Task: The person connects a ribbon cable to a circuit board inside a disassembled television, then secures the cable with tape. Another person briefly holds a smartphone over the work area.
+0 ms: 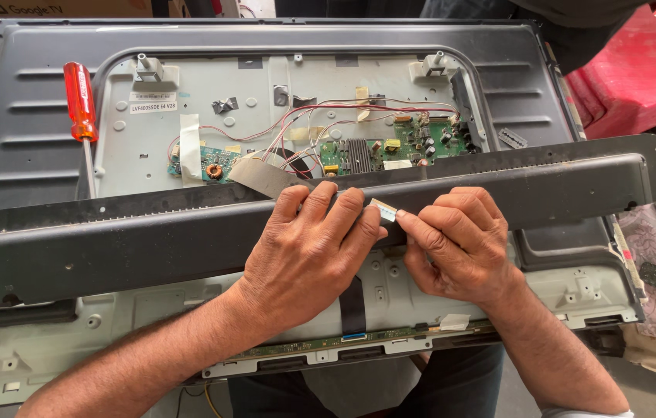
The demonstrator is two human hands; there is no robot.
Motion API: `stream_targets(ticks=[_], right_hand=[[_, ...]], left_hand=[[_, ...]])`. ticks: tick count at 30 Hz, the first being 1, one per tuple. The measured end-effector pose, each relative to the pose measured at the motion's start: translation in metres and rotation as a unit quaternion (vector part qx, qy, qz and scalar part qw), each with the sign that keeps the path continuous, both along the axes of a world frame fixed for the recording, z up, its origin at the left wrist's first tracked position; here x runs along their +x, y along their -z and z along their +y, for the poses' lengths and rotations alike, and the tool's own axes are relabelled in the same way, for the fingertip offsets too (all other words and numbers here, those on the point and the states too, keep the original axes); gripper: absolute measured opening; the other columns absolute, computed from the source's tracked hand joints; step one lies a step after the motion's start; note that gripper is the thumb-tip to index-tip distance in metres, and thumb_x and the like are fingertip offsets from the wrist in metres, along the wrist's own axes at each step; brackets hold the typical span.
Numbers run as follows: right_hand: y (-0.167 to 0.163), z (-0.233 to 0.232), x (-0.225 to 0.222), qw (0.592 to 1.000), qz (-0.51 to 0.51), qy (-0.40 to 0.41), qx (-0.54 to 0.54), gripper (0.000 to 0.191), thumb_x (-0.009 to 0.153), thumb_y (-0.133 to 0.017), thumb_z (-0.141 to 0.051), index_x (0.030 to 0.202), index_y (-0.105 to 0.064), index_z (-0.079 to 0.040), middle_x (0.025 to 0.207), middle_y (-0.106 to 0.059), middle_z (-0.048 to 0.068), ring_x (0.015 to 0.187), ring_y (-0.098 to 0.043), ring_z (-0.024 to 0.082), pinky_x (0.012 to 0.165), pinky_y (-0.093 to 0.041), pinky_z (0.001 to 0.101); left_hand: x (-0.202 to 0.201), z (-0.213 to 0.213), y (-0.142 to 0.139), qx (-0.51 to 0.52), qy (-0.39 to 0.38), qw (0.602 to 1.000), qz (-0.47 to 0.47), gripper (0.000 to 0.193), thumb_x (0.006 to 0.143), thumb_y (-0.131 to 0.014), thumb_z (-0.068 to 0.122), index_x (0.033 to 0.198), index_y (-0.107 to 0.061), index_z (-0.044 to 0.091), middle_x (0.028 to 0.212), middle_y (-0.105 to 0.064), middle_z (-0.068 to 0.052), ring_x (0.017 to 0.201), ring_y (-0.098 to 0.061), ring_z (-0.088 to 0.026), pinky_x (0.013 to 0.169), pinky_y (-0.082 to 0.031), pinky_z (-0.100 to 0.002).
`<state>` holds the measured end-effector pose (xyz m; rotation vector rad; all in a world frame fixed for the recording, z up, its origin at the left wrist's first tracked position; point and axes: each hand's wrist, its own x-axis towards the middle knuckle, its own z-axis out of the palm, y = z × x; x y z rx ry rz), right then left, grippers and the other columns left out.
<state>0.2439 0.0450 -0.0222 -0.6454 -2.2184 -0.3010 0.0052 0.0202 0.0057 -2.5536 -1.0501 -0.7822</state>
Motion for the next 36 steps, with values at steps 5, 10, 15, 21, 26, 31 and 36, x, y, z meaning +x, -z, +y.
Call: stream_targets(ticks=[5, 10, 15, 21, 26, 31, 36], right_hand=[[-0.004, -0.002, -0.002, 1.0, 0.018, 0.006, -0.024, 0.036, 0.073, -0.072, 0.004, 0.108, -0.074, -0.004, 0.092, -0.062, 0.003, 0.083, -0.061, 0.022, 0.078, -0.052, 0.039], [-0.0085, -0.0053, -0.0039, 0.999, 0.008, 0.018, -0.034, 0.039, 0.074, -0.072, 0.002, 0.112, -0.075, -0.006, 0.093, -0.062, 0.002, 0.086, -0.061, 0.023, 0.08, -0.052, 0.0399], [-0.0074, -0.003, -0.0017, 0.999, -0.012, 0.008, -0.033, 0.038, 0.074, -0.071, -0.002, 0.111, -0.075, -0.006, 0.094, -0.062, 0.003, 0.086, -0.061, 0.023, 0.082, -0.052, 0.0417], [-0.0016, -0.0018, -0.0009, 0.998, 0.032, 0.01, -0.057, 0.033, 0.078, -0.069, 0.001, 0.109, -0.074, -0.006, 0.095, -0.061, 0.003, 0.088, -0.06, 0.02, 0.085, -0.053, 0.0392], [-0.0029, -0.0028, 0.0002, 0.999, -0.005, 0.011, -0.04, 0.034, 0.075, -0.072, -0.001, 0.108, -0.075, -0.006, 0.092, -0.062, 0.003, 0.085, -0.06, 0.022, 0.081, -0.053, 0.0415], [-0.0015, -0.0002, 0.0009, 0.999, 0.012, -0.004, -0.046, 0.032, 0.075, -0.072, 0.0, 0.106, -0.073, -0.006, 0.093, -0.062, 0.003, 0.086, -0.061, 0.021, 0.083, -0.054, 0.0405], [0.0007, 0.0005, 0.0012, 0.999, 0.003, -0.003, -0.039, 0.035, 0.073, -0.072, 0.0, 0.107, -0.074, -0.007, 0.092, -0.062, 0.003, 0.085, -0.061, 0.021, 0.082, -0.053, 0.0403]], left_hand=[[-0.0001, -0.0004, -0.002, -0.007, 0.011, 1.0, -0.014, 0.029, 0.102, -0.066, 0.028, 0.115, -0.068, 0.002, 0.109, -0.06, -0.011, 0.103, -0.061, -0.027, 0.09, -0.045, -0.043], [0.0004, -0.0012, -0.004, -0.009, 0.015, 1.0, -0.023, 0.023, 0.098, -0.068, 0.02, 0.113, -0.069, 0.002, 0.108, -0.06, -0.01, 0.103, -0.061, -0.027, 0.089, -0.045, -0.042], [-0.0007, 0.0008, -0.0048, -0.014, 0.017, 0.999, -0.027, 0.022, 0.098, -0.068, 0.019, 0.112, -0.07, 0.002, 0.106, -0.061, -0.01, 0.101, -0.061, -0.027, 0.089, -0.045, -0.042], [0.0005, 0.0016, -0.0043, -0.012, 0.014, 0.999, -0.027, 0.024, 0.101, -0.069, 0.023, 0.11, -0.07, 0.0, 0.103, -0.06, -0.01, 0.102, -0.061, -0.027, 0.088, -0.045, -0.043], [-0.0001, 0.0018, -0.0027, -0.005, 0.01, 1.0, -0.015, 0.023, 0.098, -0.068, 0.021, 0.112, -0.07, 0.002, 0.105, -0.061, -0.01, 0.104, -0.062, -0.027, 0.089, -0.045, -0.042], [-0.0003, 0.0029, -0.0013, -0.017, 0.012, 1.0, -0.019, 0.024, 0.1, -0.068, 0.022, 0.112, -0.07, 0.002, 0.105, -0.06, -0.01, 0.103, -0.061, -0.026, 0.09, -0.045, -0.043], [-0.0007, 0.0031, -0.0011, -0.023, 0.012, 1.0, -0.012, 0.026, 0.101, -0.067, 0.024, 0.113, -0.07, 0.001, 0.102, -0.059, -0.009, 0.099, -0.06, -0.025, 0.089, -0.045, -0.042]])
